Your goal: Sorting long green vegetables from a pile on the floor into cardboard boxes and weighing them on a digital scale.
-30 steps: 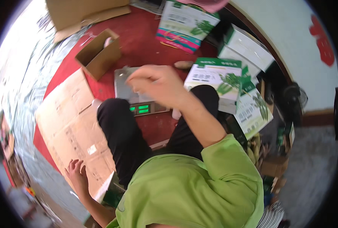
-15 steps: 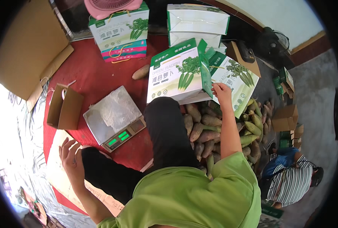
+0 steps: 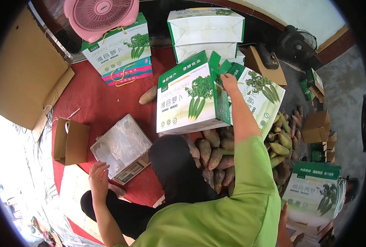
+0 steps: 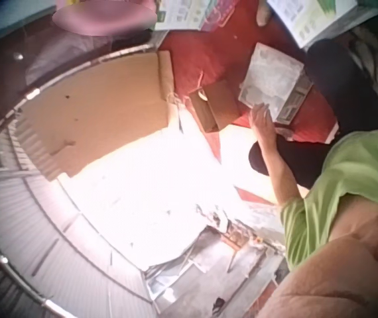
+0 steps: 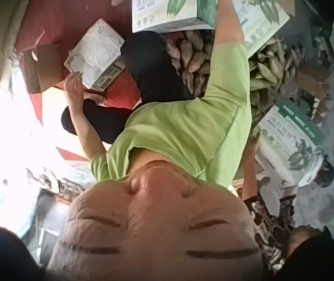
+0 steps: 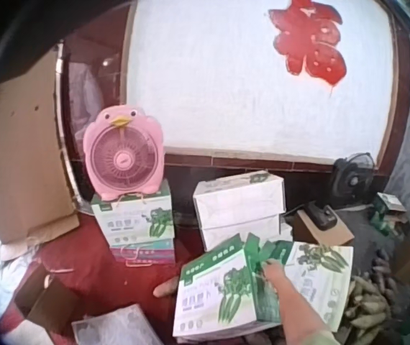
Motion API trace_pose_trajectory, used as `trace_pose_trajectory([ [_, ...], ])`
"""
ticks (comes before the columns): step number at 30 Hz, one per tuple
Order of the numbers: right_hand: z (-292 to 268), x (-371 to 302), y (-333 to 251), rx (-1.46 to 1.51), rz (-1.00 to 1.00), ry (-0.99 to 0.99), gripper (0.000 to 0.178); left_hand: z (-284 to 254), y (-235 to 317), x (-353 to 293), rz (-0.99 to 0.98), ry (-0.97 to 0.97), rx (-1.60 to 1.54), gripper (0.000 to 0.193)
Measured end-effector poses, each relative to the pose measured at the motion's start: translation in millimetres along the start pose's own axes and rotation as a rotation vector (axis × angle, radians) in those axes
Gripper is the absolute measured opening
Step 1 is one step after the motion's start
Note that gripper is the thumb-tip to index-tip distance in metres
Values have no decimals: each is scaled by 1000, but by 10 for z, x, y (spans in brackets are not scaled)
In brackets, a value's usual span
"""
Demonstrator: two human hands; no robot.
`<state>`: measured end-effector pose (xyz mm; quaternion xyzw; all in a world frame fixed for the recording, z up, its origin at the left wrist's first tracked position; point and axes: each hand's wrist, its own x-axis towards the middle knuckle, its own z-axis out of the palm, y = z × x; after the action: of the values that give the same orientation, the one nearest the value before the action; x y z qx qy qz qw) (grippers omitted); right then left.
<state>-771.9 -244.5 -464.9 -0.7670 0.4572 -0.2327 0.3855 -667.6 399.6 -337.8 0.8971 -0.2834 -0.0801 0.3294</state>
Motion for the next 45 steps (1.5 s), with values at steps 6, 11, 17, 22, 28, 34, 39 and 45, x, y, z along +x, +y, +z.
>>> trace_pose_trajectory([
  [6, 209, 53, -117, -132, 44, -139, 43, 48, 10, 15, -18, 7, 25, 16],
  [11, 11, -307, -669, 111, 202, -241, 45, 56, 58, 32, -3, 35, 41, 16],
  [17, -350, -885, -1274, 217, 159, -292, 39, -10, 75, -38, 40, 54, 56, 15],
  [22, -538, -1269, -1855, -107, -256, -227, 46, -62, 12, -89, 113, 131, 55, 13],
  [28, -450, -1631, -2816, -419, -693, 8, 42, -202, -29, -208, 111, 192, 28, 13],
  [34, 53, -1902, -3461, -246, -922, 100, 38, -326, -163, -265, 25, 291, 54, 18],
  [39, 503, -2283, -3798, 49, -1024, 10, 36, -465, -294, -305, -12, 506, 2, 27],
  [45, 1387, -2366, -3382, 632, -631, -467, 33, -664, -623, -547, -251, 943, -576, 46],
])
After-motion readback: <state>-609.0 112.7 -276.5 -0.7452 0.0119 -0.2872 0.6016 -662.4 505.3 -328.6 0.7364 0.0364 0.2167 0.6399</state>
